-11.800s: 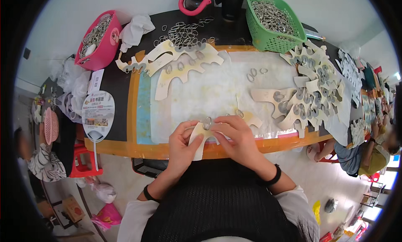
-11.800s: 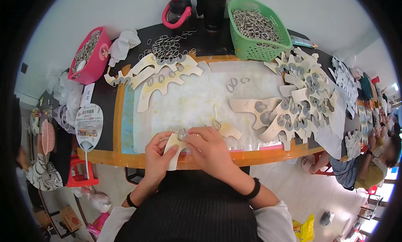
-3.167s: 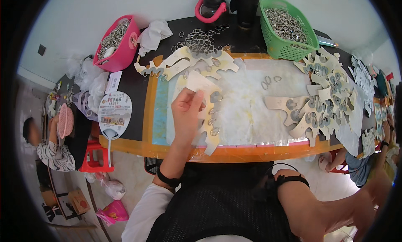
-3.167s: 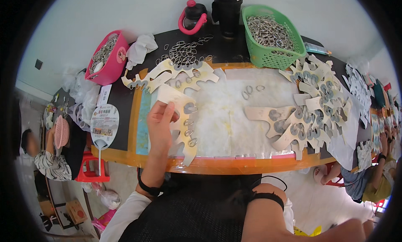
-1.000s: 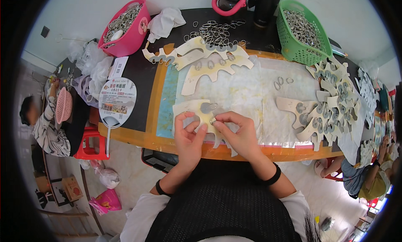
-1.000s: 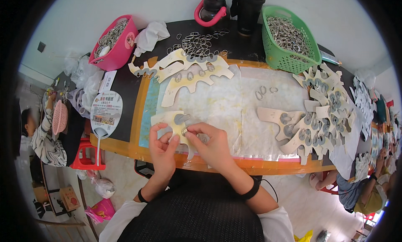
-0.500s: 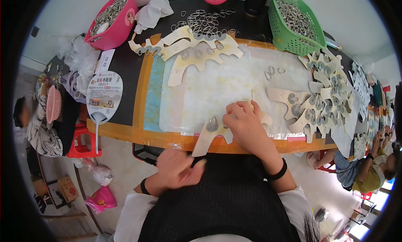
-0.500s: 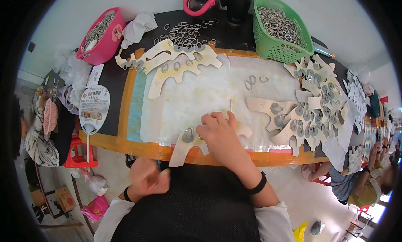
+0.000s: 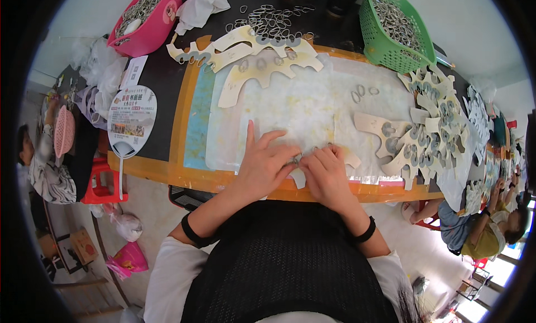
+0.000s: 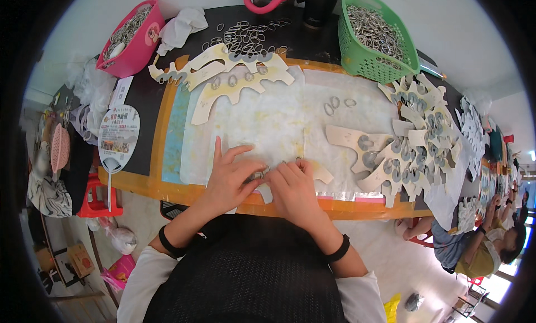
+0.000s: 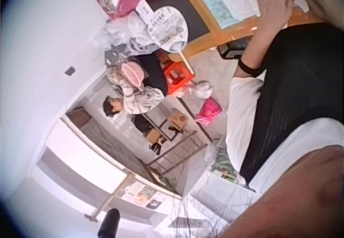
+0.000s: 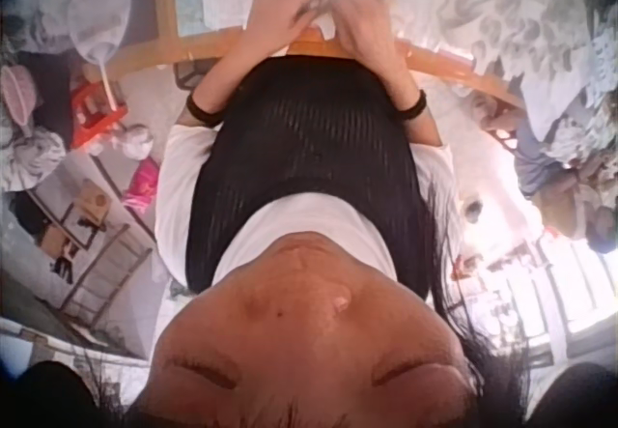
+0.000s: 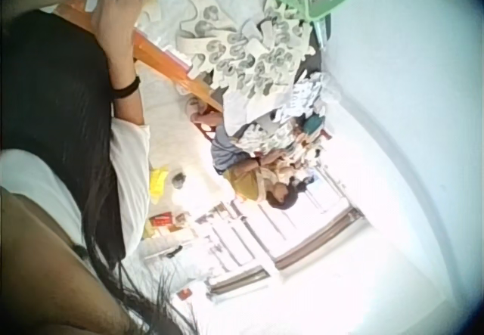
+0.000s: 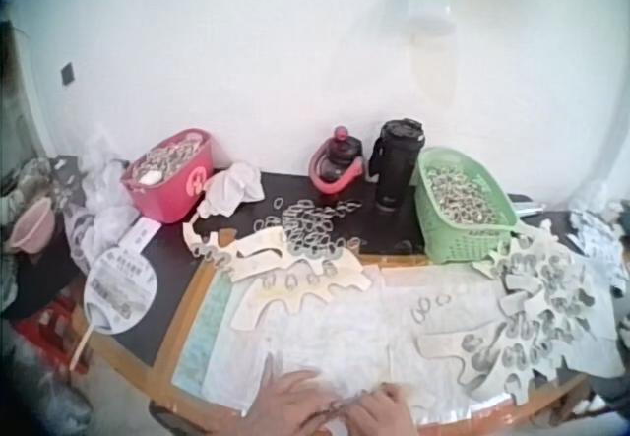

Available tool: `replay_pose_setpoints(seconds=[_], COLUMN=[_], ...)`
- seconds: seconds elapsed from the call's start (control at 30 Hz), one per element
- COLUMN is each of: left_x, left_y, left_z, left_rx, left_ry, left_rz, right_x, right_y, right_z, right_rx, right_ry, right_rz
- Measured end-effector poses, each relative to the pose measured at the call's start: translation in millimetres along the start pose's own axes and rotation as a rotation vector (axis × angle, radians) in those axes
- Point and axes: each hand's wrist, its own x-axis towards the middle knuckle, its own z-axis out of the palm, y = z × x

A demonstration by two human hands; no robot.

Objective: Manually attaching metal eyelets or components to shoe upper leather pieces at a workstation.

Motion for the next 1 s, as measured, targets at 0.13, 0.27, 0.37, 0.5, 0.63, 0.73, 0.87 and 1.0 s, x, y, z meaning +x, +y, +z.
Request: replay_pose_setpoints(seconds=[0.13, 0.27, 0.37, 0.5, 0.63, 0.73, 0.87, 1.0], left_x=[-3.3, -8.3, -13.1, -13.0, -10.9, -10.4, -11.5, -12.5], left_y=[2.8, 0.2, -1.4, -1.2, 1.7, 1.5, 0.3, -1.5], left_z=[3.4, 6.1, 9.1, 4.6, 0.1, -0.9, 0.3, 1.7], left_rx=[0.075, 0.111, 0.160, 0.232, 0.229, 0.192, 0.168, 0.160], left_ry=[-0.015, 0.059, 0.100, 0.080, 0.041, 0.023, 0.031, 0.015], left_rz=[0.111, 0.183, 0.244, 0.287, 0.196, 0.173, 0.175, 0.184], right_x=[-6.7, 5.3, 8.9, 10.1, -1.0, -5.3, -2.6, -3.2], right_y=[3.4, 4.6, 8.4, 16.9, 20.1, 19.1, 15.9, 19.5], right_z=[-7.0, -23.7, -23.8, -21.3, -17.3, -14.9, -17.3, -17.5], right_rx=[0.073, 0.120, 0.006, -0.007, -0.058, -0.064, -0.060, -0.052], right_ry=[-0.021, -0.039, -0.119, -0.161, -0.098, -0.080, -0.104, -0.094], right_rz=[0.022, -0.012, -0.105, -0.197, -0.240, -0.251, -0.265, -0.288])
